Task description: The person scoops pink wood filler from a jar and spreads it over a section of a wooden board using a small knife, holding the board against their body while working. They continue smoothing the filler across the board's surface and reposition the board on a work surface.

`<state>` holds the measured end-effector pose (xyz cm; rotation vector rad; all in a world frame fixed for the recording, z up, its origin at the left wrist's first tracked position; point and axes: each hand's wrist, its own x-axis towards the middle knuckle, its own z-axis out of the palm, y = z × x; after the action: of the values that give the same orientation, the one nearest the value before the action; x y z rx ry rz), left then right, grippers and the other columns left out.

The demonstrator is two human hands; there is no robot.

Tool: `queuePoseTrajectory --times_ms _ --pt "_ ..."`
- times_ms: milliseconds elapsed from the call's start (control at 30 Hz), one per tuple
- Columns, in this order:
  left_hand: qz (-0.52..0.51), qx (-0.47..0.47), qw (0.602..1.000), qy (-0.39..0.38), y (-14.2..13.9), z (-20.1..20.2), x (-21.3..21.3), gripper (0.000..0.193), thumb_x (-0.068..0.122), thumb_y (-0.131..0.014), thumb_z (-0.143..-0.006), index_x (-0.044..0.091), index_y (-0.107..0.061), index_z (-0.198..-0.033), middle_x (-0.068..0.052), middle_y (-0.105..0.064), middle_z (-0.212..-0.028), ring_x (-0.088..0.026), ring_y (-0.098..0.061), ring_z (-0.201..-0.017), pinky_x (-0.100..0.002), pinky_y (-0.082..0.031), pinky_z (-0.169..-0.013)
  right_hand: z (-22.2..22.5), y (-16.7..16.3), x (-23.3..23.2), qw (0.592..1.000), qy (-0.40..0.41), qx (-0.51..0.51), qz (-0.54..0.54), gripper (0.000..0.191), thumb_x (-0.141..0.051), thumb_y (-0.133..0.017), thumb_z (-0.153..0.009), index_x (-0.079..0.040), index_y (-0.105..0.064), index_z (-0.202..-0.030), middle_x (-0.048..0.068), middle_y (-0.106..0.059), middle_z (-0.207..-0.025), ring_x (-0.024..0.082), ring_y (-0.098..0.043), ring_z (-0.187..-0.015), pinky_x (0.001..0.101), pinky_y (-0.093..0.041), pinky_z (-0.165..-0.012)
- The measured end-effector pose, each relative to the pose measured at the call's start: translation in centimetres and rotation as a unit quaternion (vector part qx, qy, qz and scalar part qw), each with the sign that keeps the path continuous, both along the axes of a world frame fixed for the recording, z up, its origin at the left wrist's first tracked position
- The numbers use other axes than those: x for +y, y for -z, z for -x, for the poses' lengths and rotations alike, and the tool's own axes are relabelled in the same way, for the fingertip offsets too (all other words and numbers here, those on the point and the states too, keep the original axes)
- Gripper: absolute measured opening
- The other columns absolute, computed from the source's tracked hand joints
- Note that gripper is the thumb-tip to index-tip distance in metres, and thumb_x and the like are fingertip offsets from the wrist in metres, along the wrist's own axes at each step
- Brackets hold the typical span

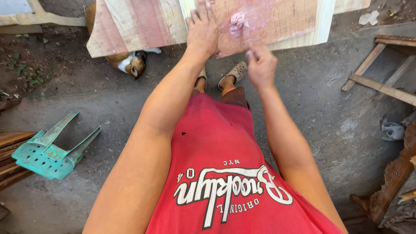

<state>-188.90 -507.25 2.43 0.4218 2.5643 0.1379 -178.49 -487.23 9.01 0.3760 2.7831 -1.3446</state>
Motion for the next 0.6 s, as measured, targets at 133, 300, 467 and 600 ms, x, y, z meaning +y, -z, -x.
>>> queuePoseTrajectory --times_ms 133,300,467,600 --pt "-0.009 0.082 0.996 0.013 -0.6 0.1 0.1 0.139 0.052 -0.096 -0.057 -0.018 -0.020 -0.150 -0.042 -0.021 -0.156 -0.058 -0.041 -0.135 -0.066 -0.039 -0.106 0.2 0.4 0.7 0.999 -0.003 -0.015 0.051 0.022 -0.002 -0.074 -0.092 -0.005 -0.079 -0.113 0.011 -0.077 -0.097 0.019 -0.072 -0.085 0.0327 -0.056 -0.079" --pt "-0.004 0.020 1.000 0.003 -0.4 0.2 -0.3 0.151 0.059 -0.097 -0.051 -0.018 -0.016 -0.152 -0.040 -0.018 -0.157 -0.057 -0.037 -0.140 -0.064 -0.036 -0.112 2.2 -1.5 2.7 0.995 -0.041 0.052 -0.069 0.020 -0.003 -0.071 -0.096 -0.005 -0.080 -0.114 0.011 -0.073 -0.098 0.023 -0.070 -0.086 0.0376 -0.056 -0.077" --pt "-0.019 0.064 0.998 0.009 -0.2 0.2 -0.4 0.142 0.056 -0.096 -0.057 -0.018 -0.019 -0.152 -0.042 -0.020 -0.156 -0.059 -0.040 -0.136 -0.065 -0.038 -0.108 3.2 -4.4 1.5 0.974 -0.097 -0.073 -0.191 0.013 -0.012 -0.071 -0.098 -0.011 -0.080 -0.106 0.012 -0.070 -0.094 0.029 -0.070 -0.081 0.0429 -0.055 -0.069" --pt "-0.016 0.013 1.000 -0.004 -0.7 -0.1 -0.4 0.132 0.051 -0.096 -0.059 -0.015 -0.030 -0.152 -0.036 -0.037 -0.150 -0.053 -0.042 -0.143 -0.063 -0.040 -0.114 3.2 -5.0 1.1 0.966 -0.178 0.068 -0.173 0.016 -0.004 -0.069 -0.096 -0.010 -0.079 -0.107 0.013 -0.072 -0.104 0.035 -0.070 -0.093 0.0435 -0.056 -0.078"
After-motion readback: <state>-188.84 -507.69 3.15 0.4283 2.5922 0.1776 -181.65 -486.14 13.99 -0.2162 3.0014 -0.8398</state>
